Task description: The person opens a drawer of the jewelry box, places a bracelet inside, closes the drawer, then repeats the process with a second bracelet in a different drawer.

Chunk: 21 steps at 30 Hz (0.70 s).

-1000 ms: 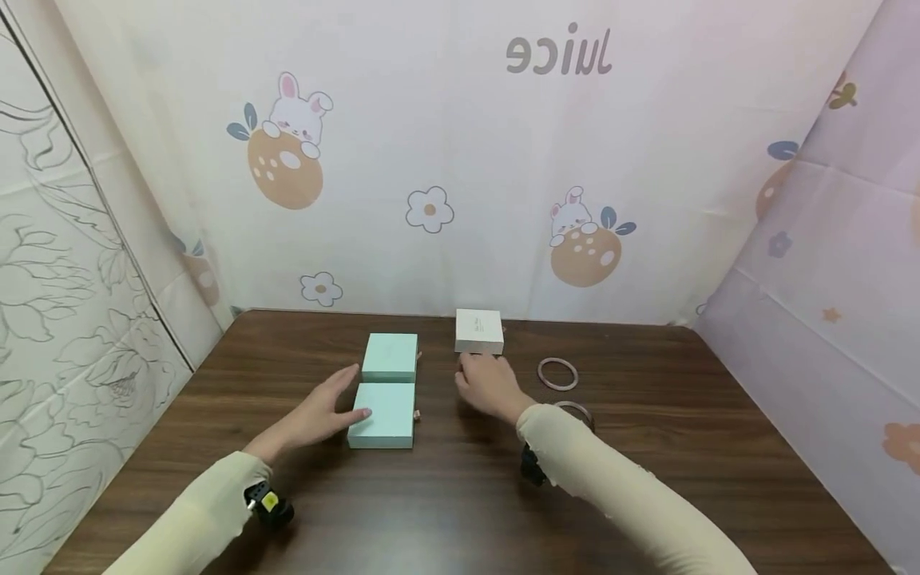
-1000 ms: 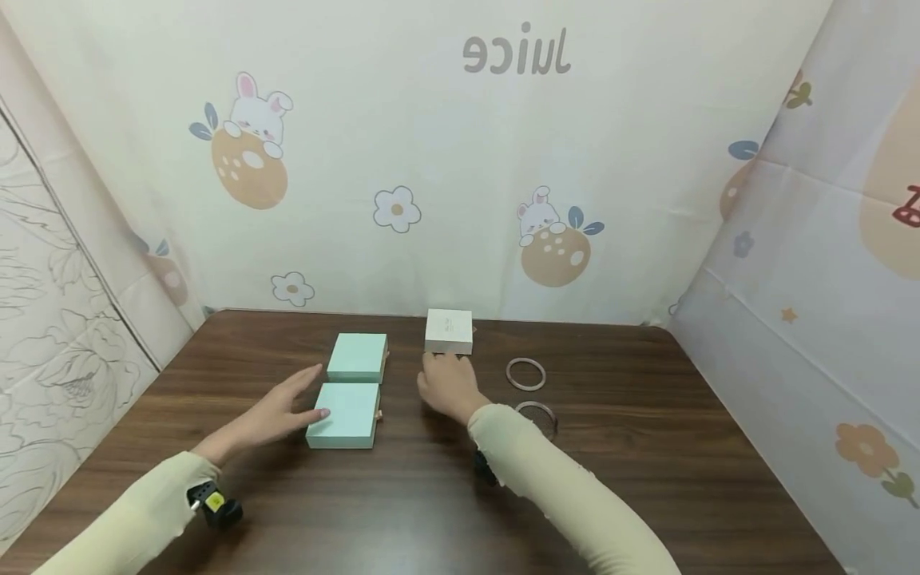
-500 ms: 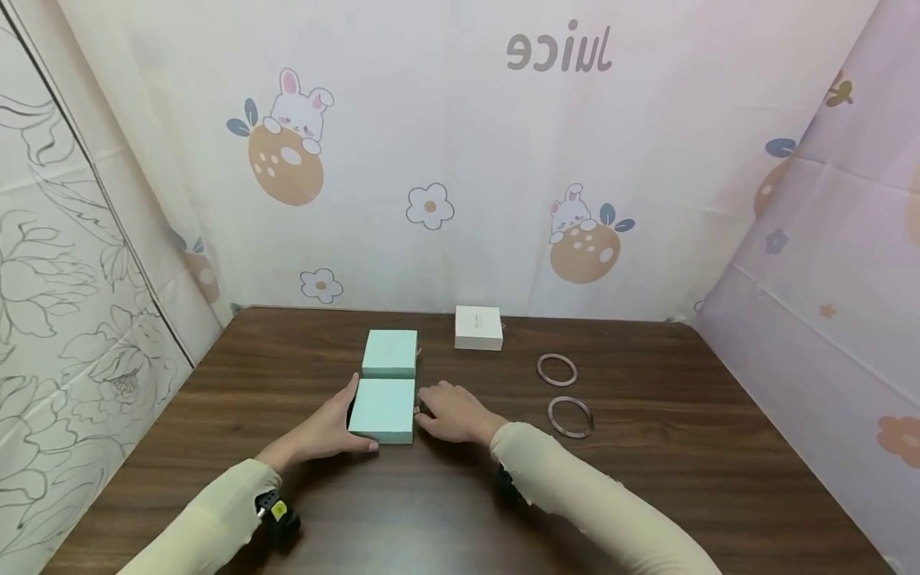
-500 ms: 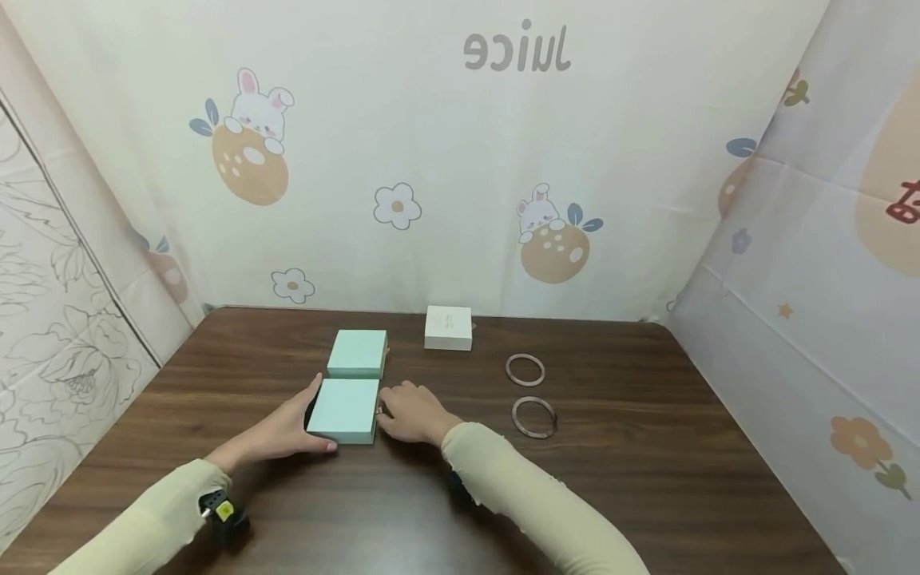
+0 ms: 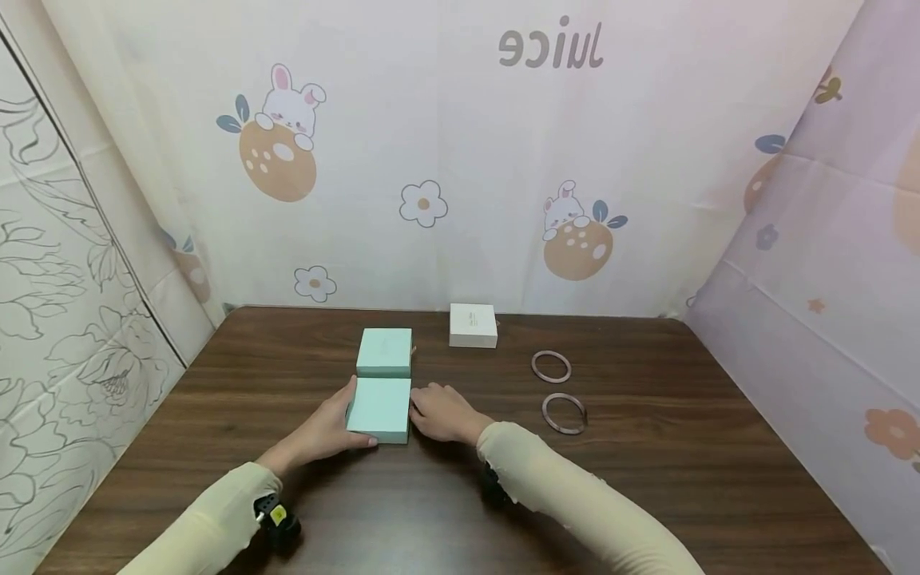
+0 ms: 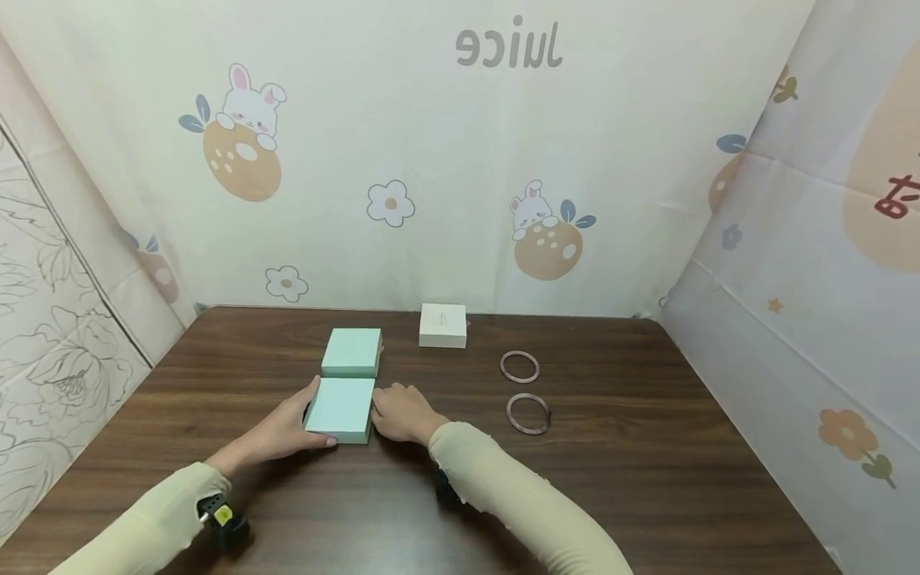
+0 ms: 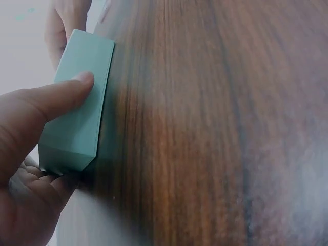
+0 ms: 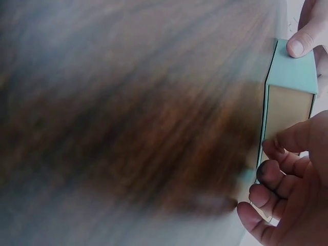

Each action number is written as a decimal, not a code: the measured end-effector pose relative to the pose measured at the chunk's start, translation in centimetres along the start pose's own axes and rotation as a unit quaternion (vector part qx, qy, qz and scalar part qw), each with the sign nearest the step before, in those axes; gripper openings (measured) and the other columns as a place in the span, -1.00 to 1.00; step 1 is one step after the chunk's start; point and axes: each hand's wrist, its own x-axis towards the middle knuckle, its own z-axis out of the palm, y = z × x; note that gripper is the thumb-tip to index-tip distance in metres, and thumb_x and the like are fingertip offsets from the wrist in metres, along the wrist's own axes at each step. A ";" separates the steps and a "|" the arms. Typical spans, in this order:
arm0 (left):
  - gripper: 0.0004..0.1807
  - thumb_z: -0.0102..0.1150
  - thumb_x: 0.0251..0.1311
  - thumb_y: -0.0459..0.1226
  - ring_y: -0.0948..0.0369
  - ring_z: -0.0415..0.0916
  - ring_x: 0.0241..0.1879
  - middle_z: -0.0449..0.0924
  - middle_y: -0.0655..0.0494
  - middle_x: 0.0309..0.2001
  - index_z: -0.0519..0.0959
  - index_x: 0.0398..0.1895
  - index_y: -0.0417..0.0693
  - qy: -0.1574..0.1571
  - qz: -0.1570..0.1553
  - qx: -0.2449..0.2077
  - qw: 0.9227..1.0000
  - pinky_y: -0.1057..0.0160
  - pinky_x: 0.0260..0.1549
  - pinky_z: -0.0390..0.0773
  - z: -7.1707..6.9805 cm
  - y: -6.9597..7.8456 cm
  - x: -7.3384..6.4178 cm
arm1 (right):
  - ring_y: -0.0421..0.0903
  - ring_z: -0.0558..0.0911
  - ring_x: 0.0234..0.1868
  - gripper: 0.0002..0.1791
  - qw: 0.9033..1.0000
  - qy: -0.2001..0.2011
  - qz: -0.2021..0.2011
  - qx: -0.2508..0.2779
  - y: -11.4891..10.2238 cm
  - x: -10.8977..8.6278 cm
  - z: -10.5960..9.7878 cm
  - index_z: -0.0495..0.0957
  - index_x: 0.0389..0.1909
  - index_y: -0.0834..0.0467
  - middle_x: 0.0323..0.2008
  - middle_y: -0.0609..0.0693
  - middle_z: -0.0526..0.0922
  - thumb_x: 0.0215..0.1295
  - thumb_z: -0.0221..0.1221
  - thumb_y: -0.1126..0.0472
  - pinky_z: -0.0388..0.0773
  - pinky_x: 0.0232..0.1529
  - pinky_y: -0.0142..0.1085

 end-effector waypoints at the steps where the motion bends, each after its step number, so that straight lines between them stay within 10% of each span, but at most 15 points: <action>1: 0.26 0.54 -0.14 -0.15 -0.25 0.12 0.29 -0.02 -0.54 0.34 -0.16 0.39 -0.58 0.001 -0.001 0.001 1.000 -0.15 0.14 0.22 0.0 0.0 0.0 | -0.09 0.49 -0.33 -0.78 1.000 0.001 0.000 -0.001 0.0 0.0 0.0 0.49 -0.35 0.09 -0.51 -0.11 0.50 0.47 -0.08 0.18 0.36 -0.36 -0.27; 21: 0.26 0.54 -0.13 -0.13 -0.16 0.23 0.23 0.05 -0.49 0.33 -0.15 0.40 -0.55 0.013 0.001 -0.013 1.000 -0.08 0.08 0.31 0.0 1.8 0.8 | -0.11 0.47 -0.33 -0.79 0.999 0.005 0.023 0.029 0.9 -0.3 -1.4 0.49 -0.37 0.08 -0.58 -0.13 0.40 0.44 -0.07 0.19 0.39 -0.27 -0.21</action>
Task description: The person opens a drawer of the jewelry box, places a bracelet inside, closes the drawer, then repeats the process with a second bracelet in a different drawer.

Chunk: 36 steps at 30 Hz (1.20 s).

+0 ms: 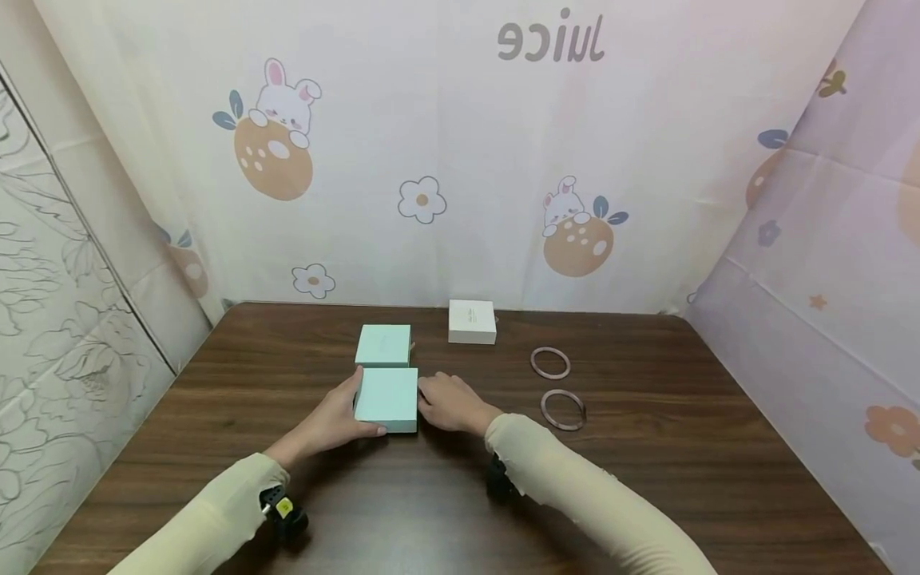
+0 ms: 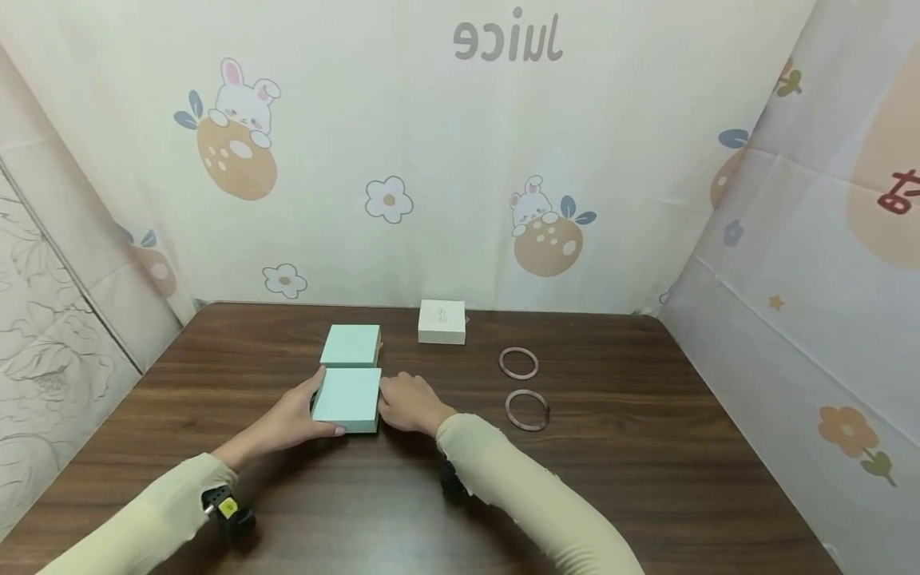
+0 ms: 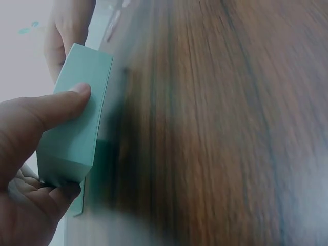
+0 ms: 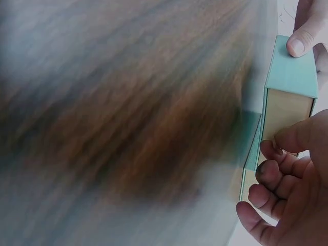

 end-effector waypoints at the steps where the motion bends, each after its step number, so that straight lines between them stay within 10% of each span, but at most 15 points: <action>1: 0.26 0.53 -0.13 -0.14 -0.16 0.23 0.23 0.06 -0.49 0.33 -0.15 0.40 -0.56 0.000 0.002 -0.002 1.000 -0.08 0.08 0.31 0.1 0.2 0.1 | -0.10 0.48 -0.31 -0.80 1.000 0.001 0.000 0.000 0.1 -0.1 -0.1 0.48 -0.38 0.08 -0.58 -0.13 0.40 0.43 -0.06 0.19 0.40 -0.25 -0.20; 36: 0.26 0.57 -0.19 -0.22 -0.11 0.24 0.22 0.10 -0.45 0.33 -0.14 0.38 -0.58 0.009 0.003 -0.029 1.000 -0.03 0.11 0.29 6.7 4.9 3.6 | -0.08 0.44 -0.36 -0.79 0.999 0.007 0.051 0.006 5.5 -6.0 -1.7 0.47 -0.39 0.09 -0.58 -0.10 0.39 0.43 -0.08 0.23 0.36 -0.23 -0.12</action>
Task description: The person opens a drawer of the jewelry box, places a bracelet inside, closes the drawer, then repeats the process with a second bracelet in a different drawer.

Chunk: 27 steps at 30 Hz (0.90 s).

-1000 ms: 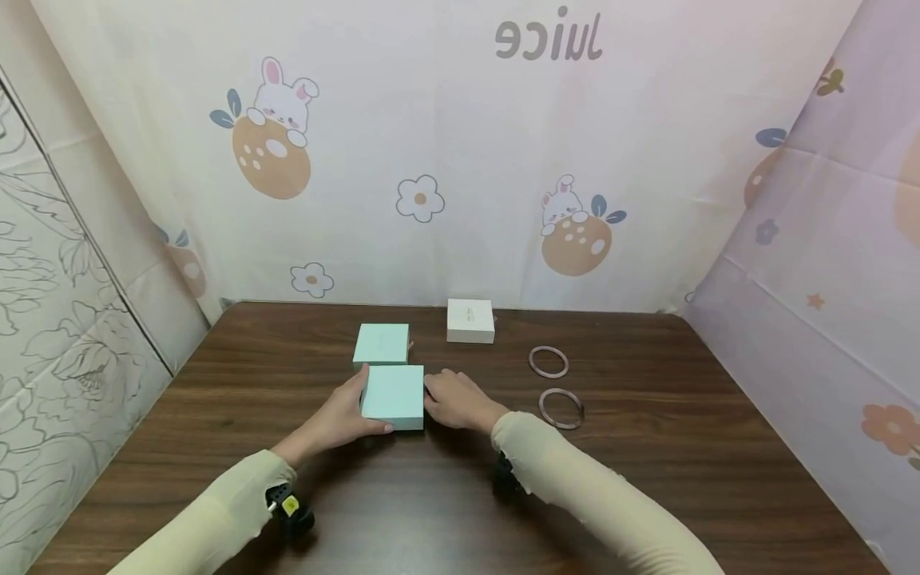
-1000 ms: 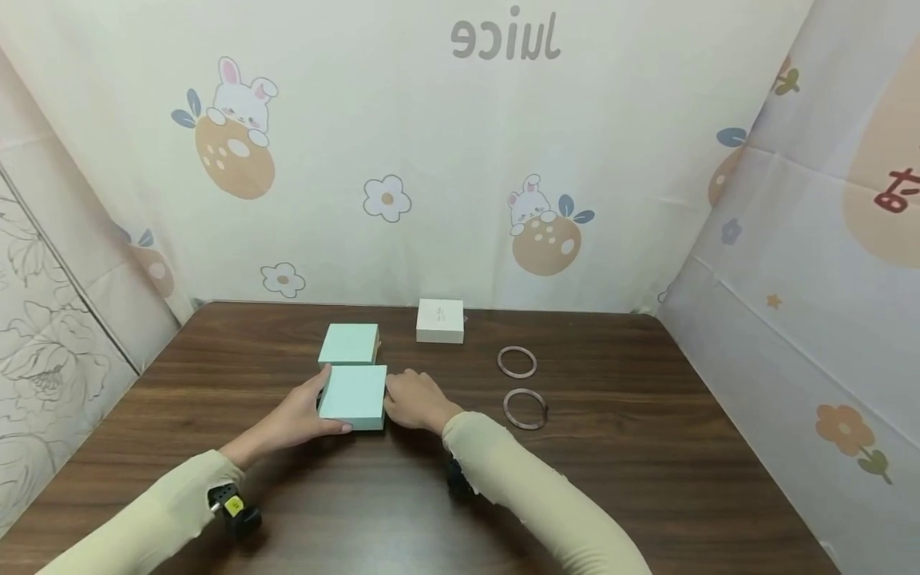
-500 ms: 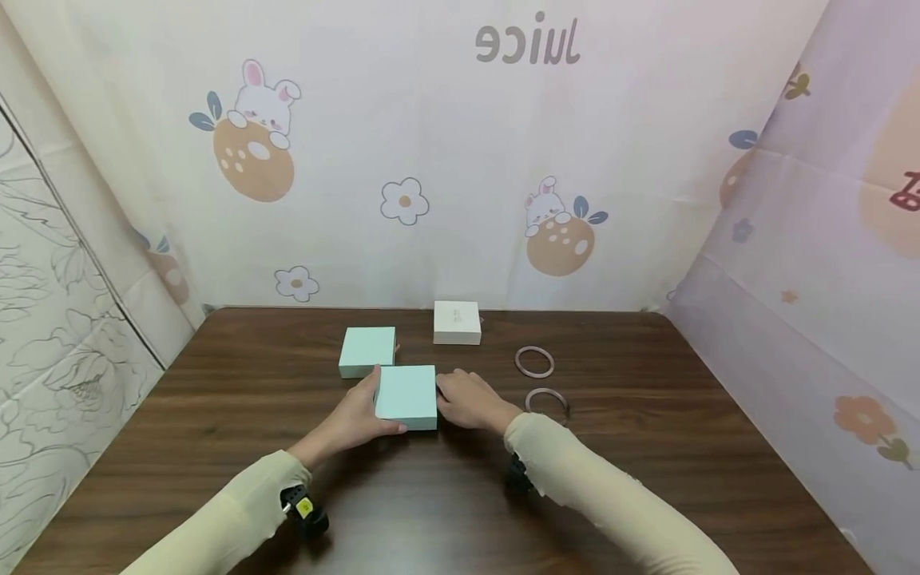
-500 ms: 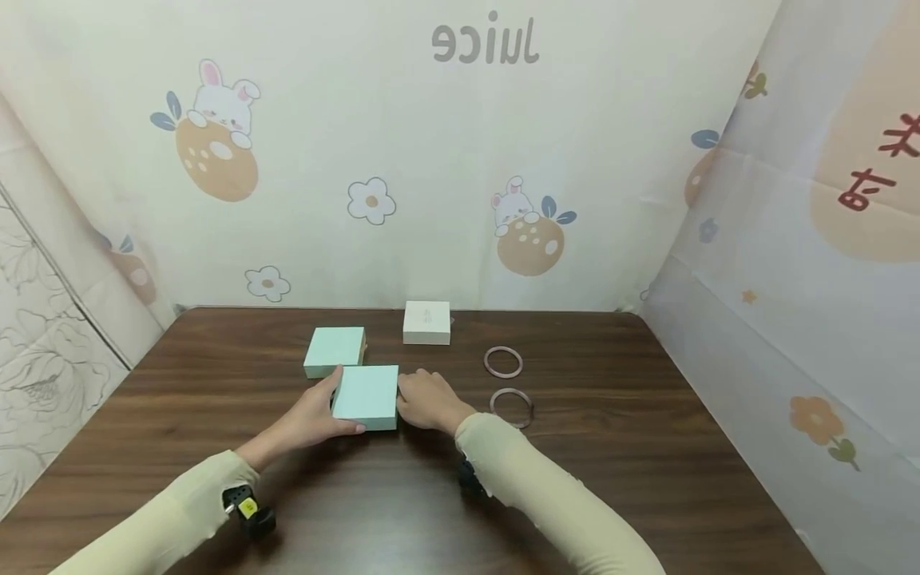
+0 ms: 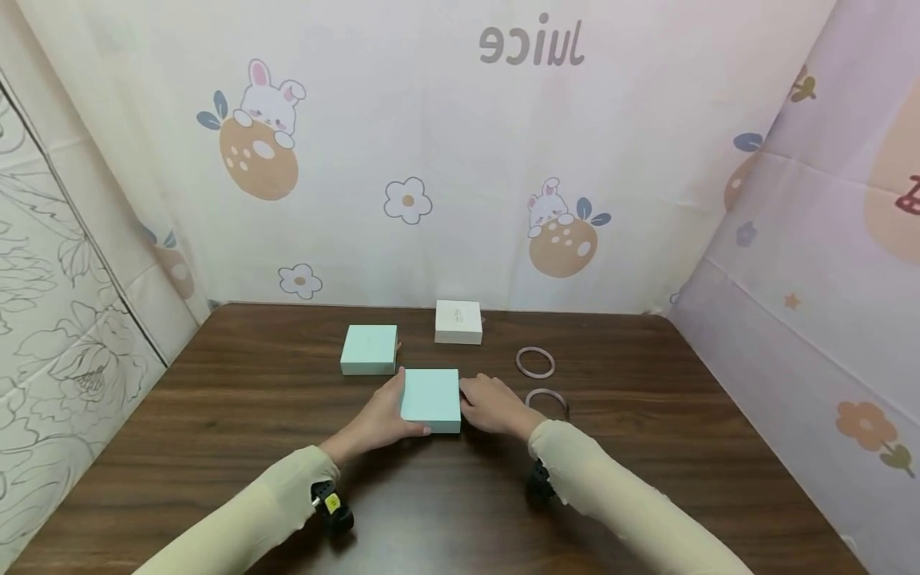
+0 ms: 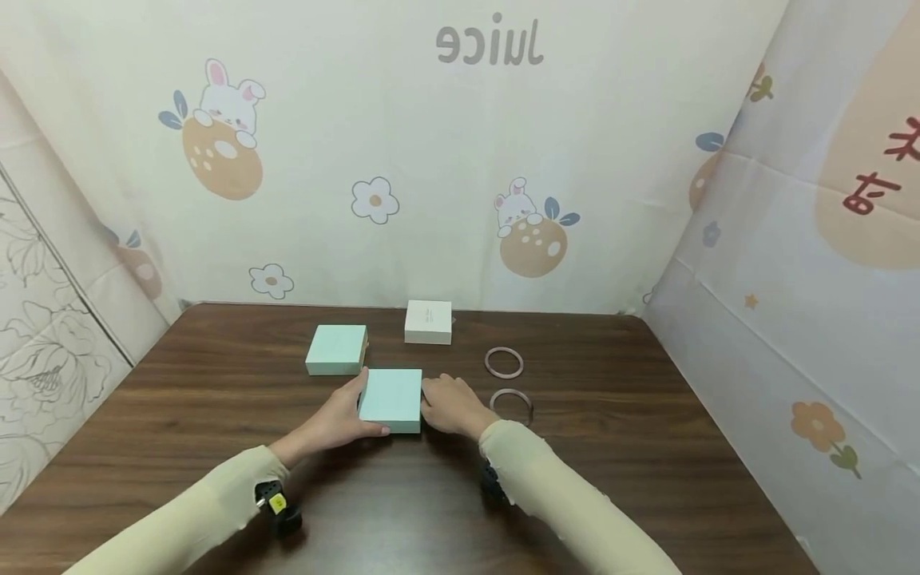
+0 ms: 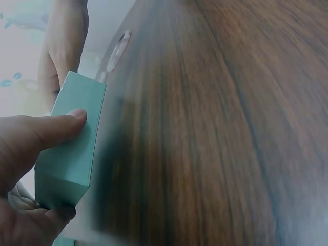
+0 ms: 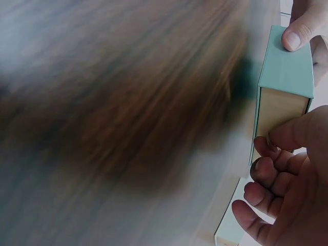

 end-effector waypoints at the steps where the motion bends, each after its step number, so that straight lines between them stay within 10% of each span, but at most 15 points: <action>1: 0.26 0.56 -0.19 -0.22 -0.12 0.23 0.23 0.10 -0.45 0.33 -0.14 0.38 -0.59 -0.001 0.000 -0.003 1.000 -0.03 0.12 0.29 0.2 0.0 0.1 | -0.07 0.44 -0.37 -0.79 1.000 0.000 0.001 0.001 0.2 -0.1 0.1 0.47 -0.39 0.09 -0.58 -0.09 0.39 0.43 -0.07 0.24 0.36 -0.23 -0.11; 27: 0.24 0.54 -0.16 -0.25 -0.22 0.04 0.33 -0.03 -0.49 0.36 -0.17 0.38 -0.59 -0.014 -0.002 0.006 1.000 -0.07 0.22 0.16 2.8 0.7 0.3 | 0.01 0.54 -0.24 -0.87 0.999 0.041 -0.017 -0.029 2.5 -1.9 1.0 0.54 -0.32 0.10 -0.41 -0.04 0.58 0.38 0.03 0.24 0.42 -0.20 -0.03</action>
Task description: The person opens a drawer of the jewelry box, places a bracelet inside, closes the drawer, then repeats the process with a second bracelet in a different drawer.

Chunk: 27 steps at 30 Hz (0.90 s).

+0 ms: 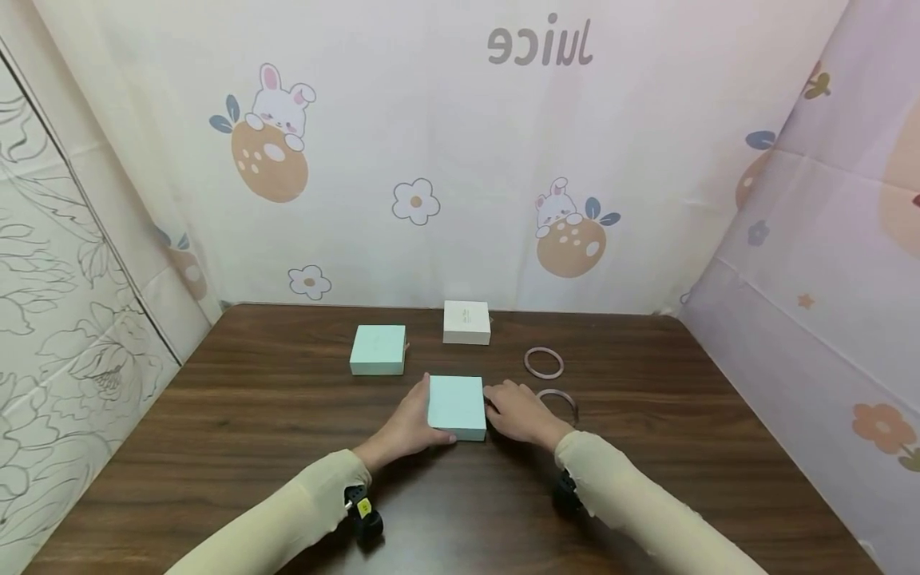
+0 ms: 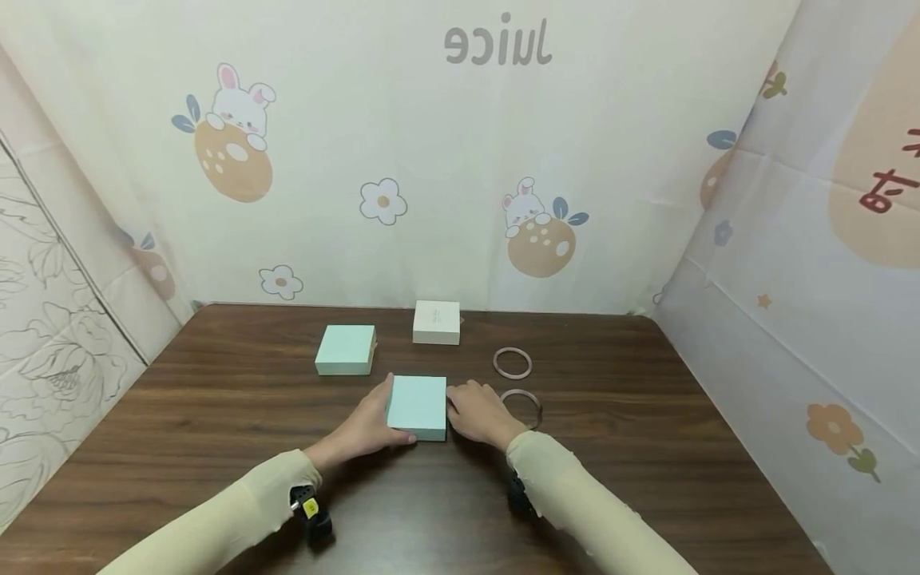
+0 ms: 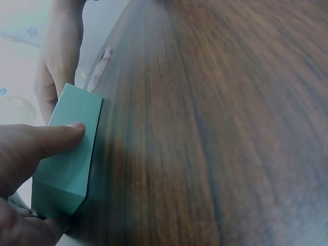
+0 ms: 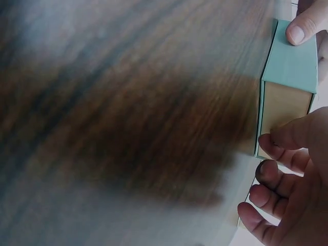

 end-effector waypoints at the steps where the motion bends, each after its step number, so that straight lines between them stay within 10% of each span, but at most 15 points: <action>1: 0.24 0.54 -0.15 -0.25 -0.22 0.03 0.33 -0.04 -0.49 0.36 -0.18 0.38 -0.59 -0.004 -0.002 0.001 1.000 -0.07 0.23 0.15 0.0 0.0 0.0 | 0.01 0.53 -0.24 -0.87 1.000 0.000 -0.001 0.000 0.1 0.0 0.0 0.54 -0.32 0.10 -0.40 -0.03 0.59 0.38 0.03 0.24 0.42 -0.21 -0.04; 11: 0.26 0.55 -0.18 -0.19 -0.20 -0.08 0.38 -0.25 -0.37 0.44 -0.14 0.47 -0.35 -0.052 -0.008 -0.007 0.999 -0.11 0.19 0.21 -1.3 0.1 0.4 | -0.09 0.42 -0.39 -0.86 1.000 -0.003 0.002 0.011 0.2 -0.1 0.1 0.48 -0.39 0.07 -0.48 -0.09 0.52 0.38 0.01 0.24 0.31 -0.35 -0.14; 27: 0.17 0.53 -0.15 -0.22 -0.12 0.12 0.29 0.00 -0.31 0.36 -0.03 0.43 -0.43 -0.057 0.009 0.023 0.998 -0.02 0.16 0.25 -1.6 -0.2 0.9 | -0.11 0.36 -0.46 -0.83 0.999 0.001 0.012 0.038 0.0 -0.1 0.0 0.44 -0.45 0.06 -0.58 -0.13 0.40 0.37 0.02 0.26 0.30 -0.40 -0.18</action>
